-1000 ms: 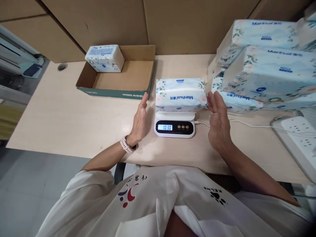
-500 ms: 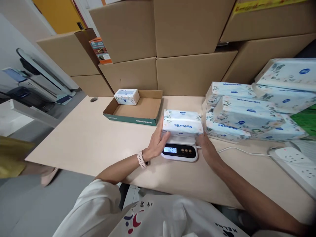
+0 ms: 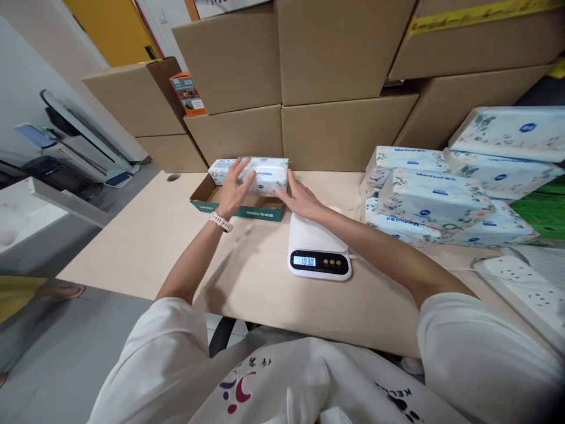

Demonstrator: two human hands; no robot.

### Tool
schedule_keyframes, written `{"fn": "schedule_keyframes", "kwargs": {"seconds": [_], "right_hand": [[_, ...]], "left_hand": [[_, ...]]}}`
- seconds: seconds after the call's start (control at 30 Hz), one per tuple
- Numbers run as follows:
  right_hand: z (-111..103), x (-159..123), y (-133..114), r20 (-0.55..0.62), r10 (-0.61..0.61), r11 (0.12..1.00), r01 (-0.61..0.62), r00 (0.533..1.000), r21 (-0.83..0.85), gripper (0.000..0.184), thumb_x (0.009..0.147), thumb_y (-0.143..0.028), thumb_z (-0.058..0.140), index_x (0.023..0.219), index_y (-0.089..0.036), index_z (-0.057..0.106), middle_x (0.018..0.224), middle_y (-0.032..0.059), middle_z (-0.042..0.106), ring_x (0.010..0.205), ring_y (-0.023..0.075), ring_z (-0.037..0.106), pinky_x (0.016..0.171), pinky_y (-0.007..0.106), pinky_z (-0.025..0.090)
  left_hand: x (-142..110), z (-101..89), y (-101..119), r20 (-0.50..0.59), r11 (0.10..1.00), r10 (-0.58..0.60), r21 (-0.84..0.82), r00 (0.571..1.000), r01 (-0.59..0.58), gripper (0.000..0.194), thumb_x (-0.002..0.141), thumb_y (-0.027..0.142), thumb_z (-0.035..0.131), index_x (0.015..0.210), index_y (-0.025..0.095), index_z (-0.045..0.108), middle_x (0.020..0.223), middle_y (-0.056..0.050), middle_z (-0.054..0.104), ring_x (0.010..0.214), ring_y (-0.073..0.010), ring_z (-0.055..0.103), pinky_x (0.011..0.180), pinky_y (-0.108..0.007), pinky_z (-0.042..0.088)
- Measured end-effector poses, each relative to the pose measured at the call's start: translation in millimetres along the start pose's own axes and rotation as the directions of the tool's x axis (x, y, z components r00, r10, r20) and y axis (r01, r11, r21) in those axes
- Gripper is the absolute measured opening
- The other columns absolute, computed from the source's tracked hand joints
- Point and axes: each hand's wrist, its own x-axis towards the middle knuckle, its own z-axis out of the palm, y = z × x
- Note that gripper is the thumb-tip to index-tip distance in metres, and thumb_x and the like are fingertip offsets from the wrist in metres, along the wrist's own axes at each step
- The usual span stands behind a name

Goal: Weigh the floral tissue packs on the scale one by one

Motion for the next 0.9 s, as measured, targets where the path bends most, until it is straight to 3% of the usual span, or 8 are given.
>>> {"fn": "schedule_keyframes", "kwargs": {"seconds": [0.13,0.27,0.4,0.5,0.63,0.73,0.8,0.9], "right_hand": [[14,-2,4,0.134,-0.051,0.973,0.079,0.990,-0.216,0.070,0.109,-0.046,0.045,0.166,-0.006,0.044,0.180,0.0245,0.038,0.167,0.0425,0.038,0.135,0.063,0.033],[18,-11,4,0.159,-0.097,0.952,0.139,0.982,-0.274,0.060,0.111,-0.041,0.047,0.162,-0.011,0.055,0.179,0.0206,0.040,0.171,0.0400,0.030,0.138,0.061,0.028],[19,-11,2,0.176,-0.121,0.930,0.173,0.977,-0.325,0.046,0.111,-0.032,0.047,0.145,-0.011,0.071,0.167,0.0166,0.058,0.169,0.0369,0.035,0.138,0.056,0.031],[21,-8,1,0.177,-0.108,0.922,0.165,0.978,-0.349,0.047,0.112,-0.030,0.046,0.146,-0.010,0.070,0.169,0.0178,0.056,0.170,0.0362,0.034,0.138,0.055,0.033],[17,-20,1,0.184,-0.075,0.922,0.138,0.980,-0.362,0.058,0.110,-0.031,0.048,0.162,-0.007,0.054,0.181,0.0225,0.035,0.173,0.0374,0.028,0.139,0.058,0.030],[-4,-56,9,0.079,-0.206,0.914,0.220,0.975,-0.341,0.069,0.108,-0.039,0.053,0.171,-0.013,0.041,0.186,0.0207,0.024,0.173,0.0374,0.029,0.138,0.062,0.033],[-28,-92,24,-0.172,-0.395,0.877,0.315,0.902,-0.364,0.064,0.109,-0.043,0.052,0.169,-0.022,0.046,0.182,0.0156,0.037,0.169,0.0342,0.040,0.135,0.062,0.038],[-67,-147,65,-0.678,-0.522,0.851,0.255,0.517,-0.460,0.050,0.107,-0.036,0.057,0.157,-0.030,0.061,0.155,0.0086,0.070,0.144,0.0308,0.066,0.121,0.059,0.052]], "left_hand": [[7,-9.9,-27,0.416,0.942,-0.011,0.310,0.909,-0.130,0.095,0.077,0.087,0.076,0.144,0.020,0.072,0.172,-0.025,0.048,0.163,-0.0530,0.039,0.132,-0.079,0.021],[28,1.4,-28,0.569,0.880,-0.047,0.413,0.821,-0.235,0.086,0.080,0.062,0.087,0.154,0.024,0.065,0.173,-0.021,0.048,0.159,-0.0521,0.044,0.129,-0.079,0.026],[49,23.9,-14,0.585,0.700,-0.185,0.643,0.790,-0.312,0.077,0.101,0.035,0.066,0.174,0.026,0.040,0.180,-0.018,0.037,0.161,-0.0449,0.044,0.133,-0.064,0.032],[59,42.7,-4,0.495,0.602,-0.275,0.757,0.824,-0.254,0.072,0.108,0.031,0.053,0.177,0.025,0.031,0.178,-0.021,0.038,0.157,-0.0458,0.047,0.127,-0.063,0.039],[63,62.4,8,0.398,0.606,-0.343,0.786,0.851,-0.123,0.073,0.107,0.026,0.056,0.176,0.022,0.034,0.178,-0.025,0.037,0.163,-0.0518,0.037,0.126,-0.071,0.035],[55,70.3,25,0.388,0.728,-0.234,0.678,0.891,-0.104,0.077,0.103,0.025,0.061,0.174,0.010,0.035,0.182,-0.027,0.030,0.172,-0.0482,0.021,0.136,-0.068,0.021],[43,73.9,45,0.402,0.868,-0.070,0.476,0.913,-0.143,0.078,0.105,0.033,0.062,0.173,0.006,0.035,0.183,-0.024,0.029,0.176,-0.0402,0.015,0.142,-0.059,0.014],[18,84.7,86,0.472,0.996,0.063,0.031,0.879,-0.088,0.080,0.107,0.062,0.055,0.171,0.016,0.041,0.182,-0.016,0.035,0.175,-0.0339,0.023,0.144,-0.055,0.018]]}}
